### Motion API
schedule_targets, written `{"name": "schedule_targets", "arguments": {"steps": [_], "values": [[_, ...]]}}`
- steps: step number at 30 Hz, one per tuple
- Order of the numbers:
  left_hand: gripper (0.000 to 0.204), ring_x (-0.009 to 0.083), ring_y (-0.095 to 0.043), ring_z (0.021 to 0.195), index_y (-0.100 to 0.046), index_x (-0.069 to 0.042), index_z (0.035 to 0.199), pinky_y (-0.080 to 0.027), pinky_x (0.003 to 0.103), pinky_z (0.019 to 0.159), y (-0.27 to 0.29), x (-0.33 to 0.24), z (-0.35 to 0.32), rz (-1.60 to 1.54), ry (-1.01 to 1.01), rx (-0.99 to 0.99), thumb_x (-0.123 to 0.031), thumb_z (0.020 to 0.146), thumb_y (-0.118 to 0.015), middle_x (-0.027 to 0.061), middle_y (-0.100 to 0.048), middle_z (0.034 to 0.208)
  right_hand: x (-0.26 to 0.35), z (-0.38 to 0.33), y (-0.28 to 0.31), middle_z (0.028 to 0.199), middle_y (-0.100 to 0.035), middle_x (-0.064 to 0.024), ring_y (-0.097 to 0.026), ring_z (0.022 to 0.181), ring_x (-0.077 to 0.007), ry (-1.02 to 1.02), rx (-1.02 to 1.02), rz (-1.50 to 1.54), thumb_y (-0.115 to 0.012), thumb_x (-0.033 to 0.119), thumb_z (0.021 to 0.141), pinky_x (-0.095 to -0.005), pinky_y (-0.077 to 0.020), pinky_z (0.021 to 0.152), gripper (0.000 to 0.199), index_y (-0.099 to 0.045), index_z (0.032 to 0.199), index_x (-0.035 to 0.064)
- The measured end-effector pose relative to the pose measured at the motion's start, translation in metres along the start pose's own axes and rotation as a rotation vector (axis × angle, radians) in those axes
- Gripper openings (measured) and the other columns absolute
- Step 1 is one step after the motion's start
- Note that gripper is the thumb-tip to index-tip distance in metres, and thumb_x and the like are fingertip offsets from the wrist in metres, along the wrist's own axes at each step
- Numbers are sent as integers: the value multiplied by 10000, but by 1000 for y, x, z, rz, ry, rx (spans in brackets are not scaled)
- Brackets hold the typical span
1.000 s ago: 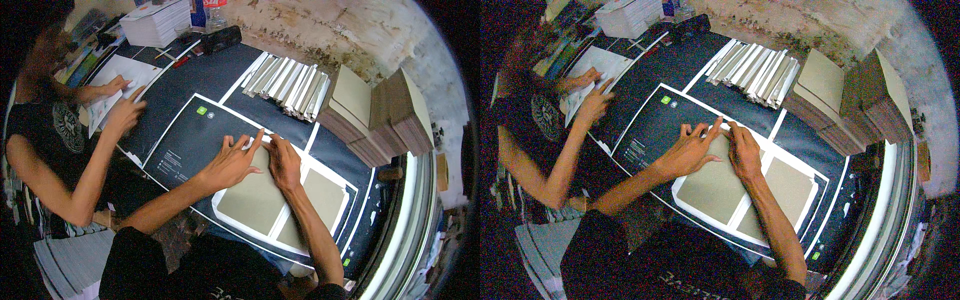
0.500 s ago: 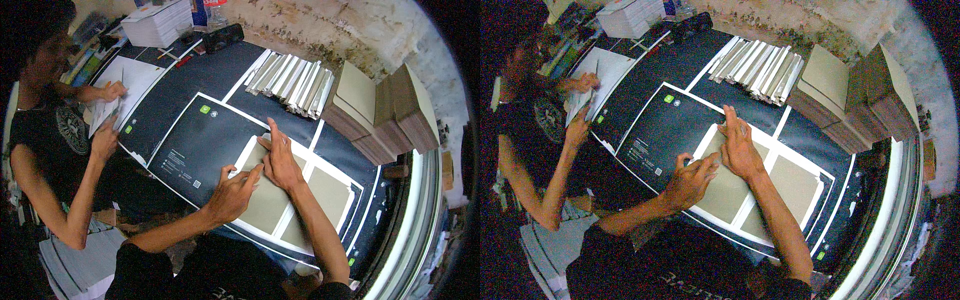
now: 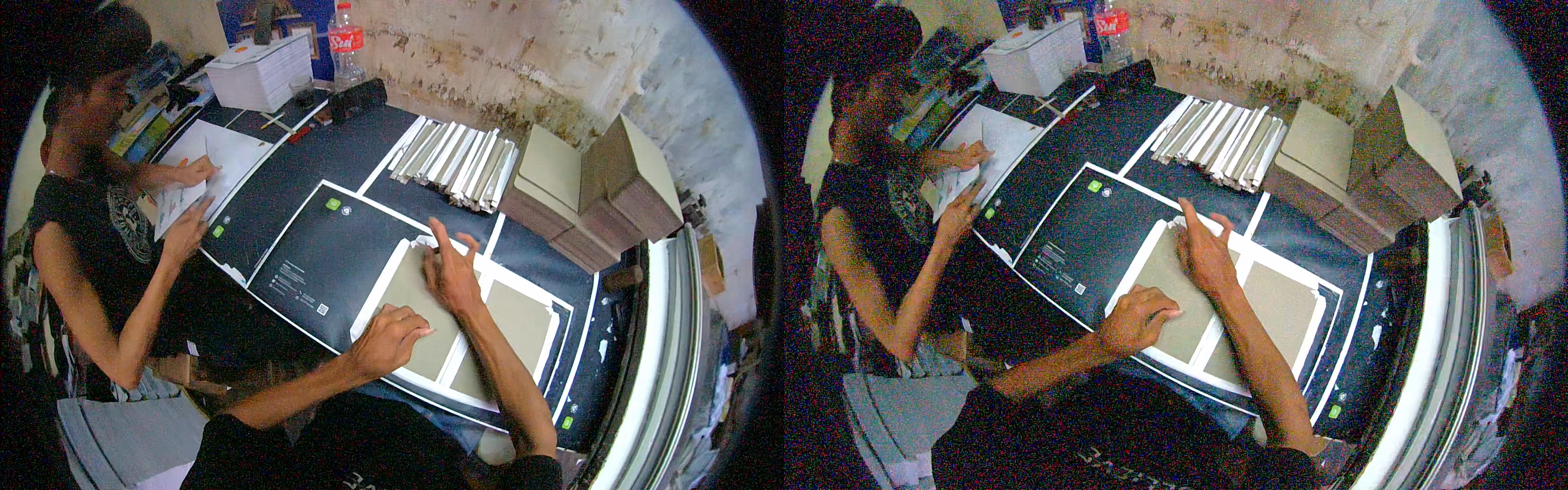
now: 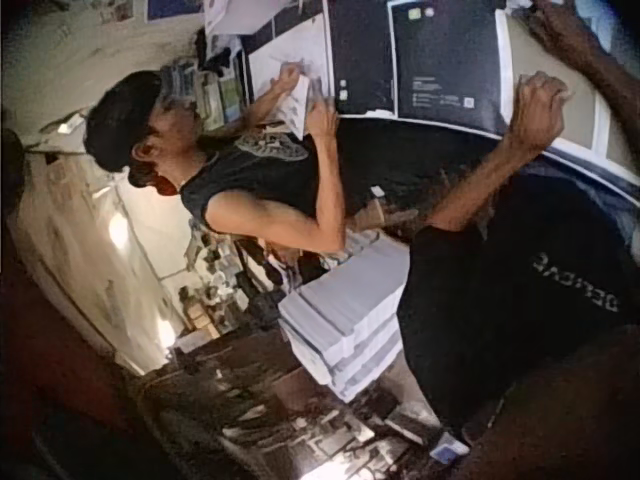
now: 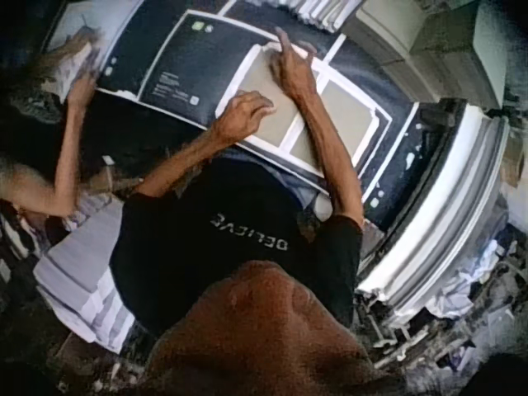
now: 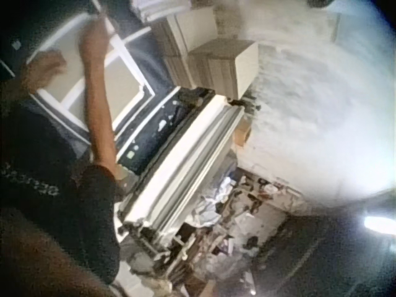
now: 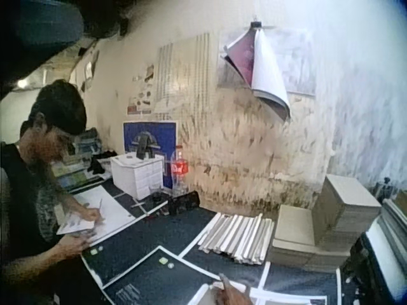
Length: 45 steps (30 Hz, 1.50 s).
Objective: The person applies adhesive to paper sheets using a roller machine, positions cardboard pieces onto the sheets, and folds the edges to assemble product covers.
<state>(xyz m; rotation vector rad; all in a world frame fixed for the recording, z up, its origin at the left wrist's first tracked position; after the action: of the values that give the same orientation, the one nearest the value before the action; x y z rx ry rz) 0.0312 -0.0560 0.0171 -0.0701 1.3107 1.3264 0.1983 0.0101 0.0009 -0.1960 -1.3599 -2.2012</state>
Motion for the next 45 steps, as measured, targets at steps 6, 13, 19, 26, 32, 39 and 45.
{"name": "schedule_targets", "arguments": {"steps": [6,13,19,26,32,39,45], "values": [[139,312,-690,893,-751,0,1015,-507,408,886,3,-5,-8,-121,-58,-36,-28,898,-681,159,-738,958,-16,-41,74,1280,-588,-108,-613,1049,-264,-167,-397,-64,-738,-117,788,-379,-528,899,478,-715,1188,145],[153,295,-717,863,-768,-6,1018,-572,411,791,-27,-23,22,-196,-145,61,-20,870,-731,166,-749,935,-127,-157,175,955,-772,-108,-718,873,-189,-594,-552,67,-789,5,839,-321,-569,820,125,-783,963,6],[304,315,-715,851,-741,-23,1094,-605,390,780,-77,-49,39,-373,-270,165,82,832,-629,156,-727,1002,-176,-196,177,861,-754,-79,-702,746,-142,-688,-756,145,-744,106,940,-287,-560,697,125,-779,1025,21],[67,347,-615,696,-658,39,940,-538,432,685,-102,-71,20,-321,-251,102,-10,952,-614,158,-567,798,-165,-193,174,817,-707,-102,-519,648,-163,-810,-754,-173,-551,283,1073,-355,-436,614,337,-722,1195,20],[42,352,-667,820,-676,6,937,-541,426,777,-96,-71,33,-245,-286,-138,-31,924,-661,171,-652,884,-159,-190,179,1123,-701,-124,-629,1042,-204,-730,-813,-307,-784,27,853,-319,-520,871,408,-698,1252,44],[183,293,-690,833,-680,-11,939,-538,399,708,-37,-41,29,-56,338,148,-180,919,-745,171,-686,891,-185,-207,175,977,-765,-107,-699,901,-162,-734,-784,126,-829,63,847,-294,-555,862,281,-765,1112,-6],[490,322,-671,927,-646,14,1047,-544,446,803,48,16,-16,517,547,-250,-416,876,-807,215,-666,998,-162,-198,168,810,-753,-96,-705,673,-134,-791,-875,217,-696,170,1000,-273,-558,641,202,-773,976,-15]]}}
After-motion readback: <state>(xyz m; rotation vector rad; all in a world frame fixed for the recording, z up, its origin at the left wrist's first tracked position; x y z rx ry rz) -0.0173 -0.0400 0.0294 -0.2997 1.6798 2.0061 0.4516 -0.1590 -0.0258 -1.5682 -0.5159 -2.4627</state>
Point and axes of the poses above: each hand's wrist, its own z-axis towards the middle knuckle, its own y-axis out of the back of the hand, x = y × z, the point moved 4 cm from there along z, towards the middle knuckle
